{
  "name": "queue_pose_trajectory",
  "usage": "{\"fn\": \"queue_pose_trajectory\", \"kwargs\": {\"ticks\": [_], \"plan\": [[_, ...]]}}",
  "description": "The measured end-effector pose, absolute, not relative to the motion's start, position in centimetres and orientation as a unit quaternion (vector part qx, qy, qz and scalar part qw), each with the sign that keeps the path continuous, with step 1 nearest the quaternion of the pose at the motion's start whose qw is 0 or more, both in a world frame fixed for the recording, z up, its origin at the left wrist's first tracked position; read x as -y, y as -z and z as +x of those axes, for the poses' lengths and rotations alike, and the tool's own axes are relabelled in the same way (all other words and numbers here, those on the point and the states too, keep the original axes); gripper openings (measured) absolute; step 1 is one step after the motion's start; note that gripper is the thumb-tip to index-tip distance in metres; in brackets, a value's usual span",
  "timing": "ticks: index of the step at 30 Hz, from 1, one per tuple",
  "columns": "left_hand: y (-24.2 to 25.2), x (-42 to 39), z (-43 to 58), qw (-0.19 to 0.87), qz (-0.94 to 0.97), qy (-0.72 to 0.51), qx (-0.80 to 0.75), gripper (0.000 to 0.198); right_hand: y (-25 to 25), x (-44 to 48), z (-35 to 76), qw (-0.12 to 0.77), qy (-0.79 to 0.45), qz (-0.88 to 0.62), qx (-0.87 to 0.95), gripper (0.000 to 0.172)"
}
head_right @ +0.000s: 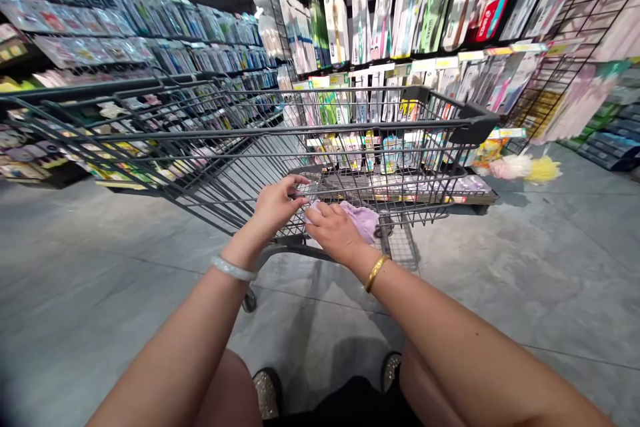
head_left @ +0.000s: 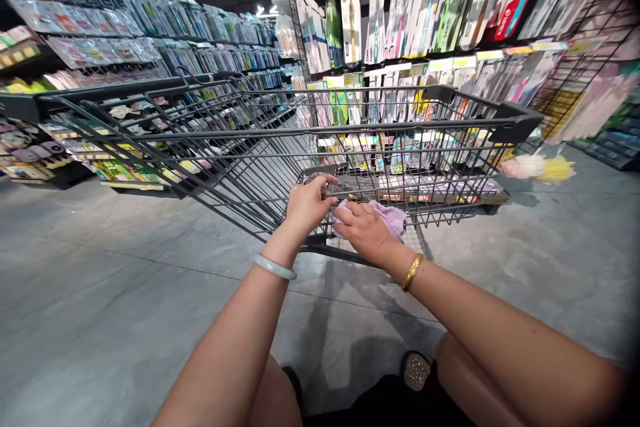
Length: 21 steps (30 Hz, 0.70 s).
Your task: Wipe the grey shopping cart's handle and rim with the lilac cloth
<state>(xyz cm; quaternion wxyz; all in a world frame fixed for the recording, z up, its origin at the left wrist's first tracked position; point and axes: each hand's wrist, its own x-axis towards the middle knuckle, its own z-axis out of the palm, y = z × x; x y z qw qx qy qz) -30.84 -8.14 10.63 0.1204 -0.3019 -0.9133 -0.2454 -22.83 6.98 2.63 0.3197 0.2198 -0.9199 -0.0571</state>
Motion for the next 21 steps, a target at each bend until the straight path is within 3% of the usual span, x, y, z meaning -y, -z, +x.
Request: {"fn": "queue_pose_trajectory", "kwargs": {"ticks": [6,21], "plan": [[-11.1,8.3,-30.4,0.099,-0.318,0.238,0.913,0.04,-2.1,-7.4,-22.8,0.31,0.063,0.229,0.92,0.015],[-10.8,8.1,-31.4,0.1,-0.316,0.201,0.922,0.013,-2.7,-7.4,-22.6,0.386,0.071,0.232,0.89,0.012]]}}
